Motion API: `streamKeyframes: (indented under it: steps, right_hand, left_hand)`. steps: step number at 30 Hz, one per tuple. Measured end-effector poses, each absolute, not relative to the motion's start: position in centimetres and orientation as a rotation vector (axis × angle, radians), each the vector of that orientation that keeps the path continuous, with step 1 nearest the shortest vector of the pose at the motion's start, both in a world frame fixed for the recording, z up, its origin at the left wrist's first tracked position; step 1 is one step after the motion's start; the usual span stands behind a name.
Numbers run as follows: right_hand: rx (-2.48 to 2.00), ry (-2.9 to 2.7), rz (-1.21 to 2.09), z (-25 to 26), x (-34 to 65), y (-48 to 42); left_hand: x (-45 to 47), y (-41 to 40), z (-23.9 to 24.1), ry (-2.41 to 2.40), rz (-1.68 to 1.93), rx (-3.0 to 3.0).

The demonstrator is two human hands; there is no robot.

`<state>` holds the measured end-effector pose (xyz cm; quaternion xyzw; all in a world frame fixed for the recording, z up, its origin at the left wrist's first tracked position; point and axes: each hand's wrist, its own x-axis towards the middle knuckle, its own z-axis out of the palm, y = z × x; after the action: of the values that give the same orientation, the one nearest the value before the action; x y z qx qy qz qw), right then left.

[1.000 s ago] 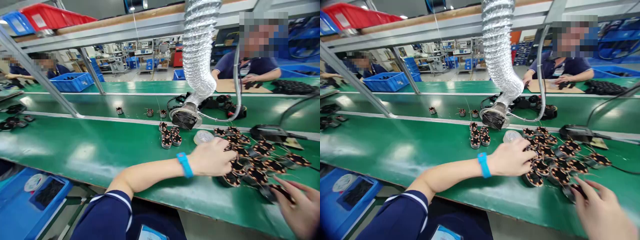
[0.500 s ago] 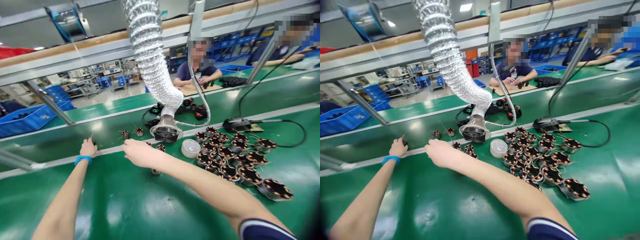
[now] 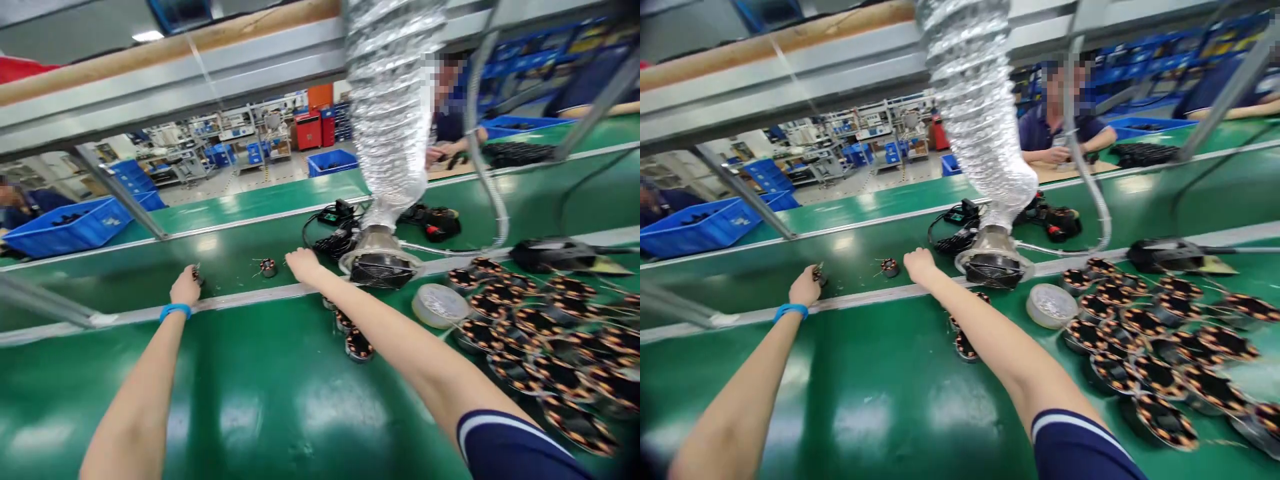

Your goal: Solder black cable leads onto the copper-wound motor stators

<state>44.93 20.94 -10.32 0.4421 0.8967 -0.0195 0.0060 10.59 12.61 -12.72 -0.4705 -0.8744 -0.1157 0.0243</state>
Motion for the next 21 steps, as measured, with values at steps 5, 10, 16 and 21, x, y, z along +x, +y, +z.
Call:
streamKeyframes:
  steps: [5,10,16,21]
  right_hand:
    - [1.319,2.831,-0.01,-11.6,43.8,21.8]
    - [1.325,2.887,-0.003,-12.3,43.1,22.1]
    - [1.279,3.035,-0.023,-12.0,42.5,21.4]
    - [1.293,3.183,-0.017,-10.1,42.4,18.7]
  left_hand:
    - [13.4,12.3,-14.0,-2.593,-0.412,-1.646]
    - [19.3,13.2,-15.6,-2.437,-0.344,-1.981]
    - [21.9,13.9,-13.4,-2.357,-0.074,-2.187]
    - [21.4,15.4,-12.3,-2.444,0.118,-2.183]
